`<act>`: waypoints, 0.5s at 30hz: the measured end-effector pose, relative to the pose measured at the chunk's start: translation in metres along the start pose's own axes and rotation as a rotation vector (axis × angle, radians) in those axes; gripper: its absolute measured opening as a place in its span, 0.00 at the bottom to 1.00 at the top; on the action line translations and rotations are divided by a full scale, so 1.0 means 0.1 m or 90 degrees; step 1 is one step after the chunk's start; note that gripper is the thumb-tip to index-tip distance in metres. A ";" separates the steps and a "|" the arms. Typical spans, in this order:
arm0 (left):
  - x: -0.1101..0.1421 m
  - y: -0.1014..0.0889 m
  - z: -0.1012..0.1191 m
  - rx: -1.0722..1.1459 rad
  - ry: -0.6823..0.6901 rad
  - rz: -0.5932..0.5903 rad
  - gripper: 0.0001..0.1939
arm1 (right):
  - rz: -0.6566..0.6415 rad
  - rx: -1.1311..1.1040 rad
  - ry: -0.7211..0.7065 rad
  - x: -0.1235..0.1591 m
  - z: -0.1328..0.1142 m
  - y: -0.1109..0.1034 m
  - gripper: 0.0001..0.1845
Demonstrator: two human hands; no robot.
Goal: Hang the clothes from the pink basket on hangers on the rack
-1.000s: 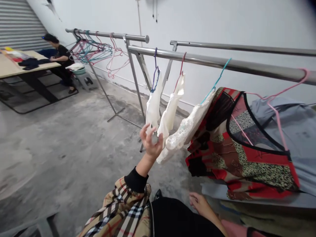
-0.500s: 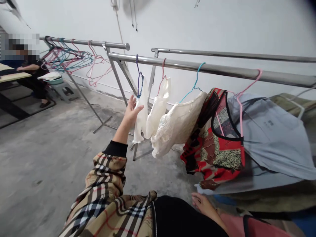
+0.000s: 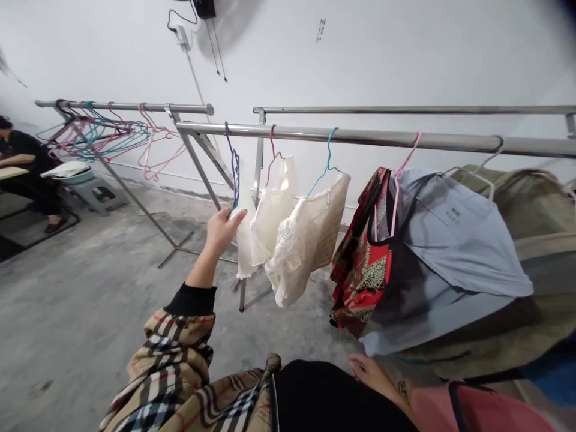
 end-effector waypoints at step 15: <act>0.66 -0.44 0.14 -0.078 0.267 0.324 0.17 | -0.045 0.036 -0.036 -0.04 -0.07 0.11 0.21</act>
Point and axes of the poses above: each hand's wrist, its own x-axis away from the middle knuckle, its own y-axis out of the palm, z = x × y, the point moved 7 cm from there along -x, towards the middle knuckle, and after that the axes turned 5 degrees about x, right-handed, at the moved point
